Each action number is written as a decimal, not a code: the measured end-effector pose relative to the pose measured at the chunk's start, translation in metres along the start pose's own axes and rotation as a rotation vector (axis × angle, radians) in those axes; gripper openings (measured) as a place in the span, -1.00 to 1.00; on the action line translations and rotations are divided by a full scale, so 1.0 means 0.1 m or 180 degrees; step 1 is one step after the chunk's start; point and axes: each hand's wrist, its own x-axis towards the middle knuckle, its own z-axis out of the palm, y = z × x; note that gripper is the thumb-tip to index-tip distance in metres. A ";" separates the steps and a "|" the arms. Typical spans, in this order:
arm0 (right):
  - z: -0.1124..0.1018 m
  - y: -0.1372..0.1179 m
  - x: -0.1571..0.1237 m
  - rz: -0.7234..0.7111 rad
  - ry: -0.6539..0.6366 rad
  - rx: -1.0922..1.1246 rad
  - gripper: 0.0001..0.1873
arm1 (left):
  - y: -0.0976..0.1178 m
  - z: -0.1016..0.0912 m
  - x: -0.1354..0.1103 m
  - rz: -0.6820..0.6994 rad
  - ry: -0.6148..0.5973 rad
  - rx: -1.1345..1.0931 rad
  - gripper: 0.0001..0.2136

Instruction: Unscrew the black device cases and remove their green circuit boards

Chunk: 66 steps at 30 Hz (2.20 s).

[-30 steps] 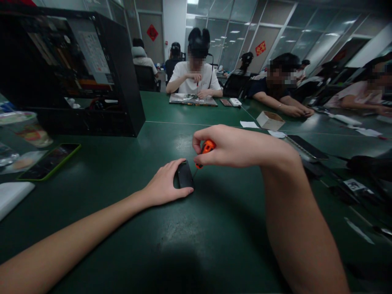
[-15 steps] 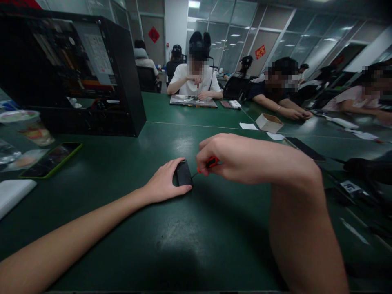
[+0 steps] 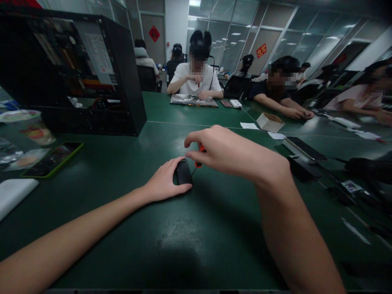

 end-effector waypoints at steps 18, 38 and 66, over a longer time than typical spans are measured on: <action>-0.06 0.00 -0.06 -0.0460 -0.0437 0.0118 -0.71 | -0.02 0.00 -0.01 0.0047 -0.0018 -0.0038 -0.16; 0.00 0.04 0.06 -0.0279 0.0691 0.0302 -0.79 | -0.04 0.00 -0.01 0.0050 -0.0066 0.0027 -0.10; 0.18 0.02 0.20 -0.0347 0.0404 0.0398 -0.86 | -0.07 0.01 0.00 0.0155 -0.0003 -0.0131 -0.17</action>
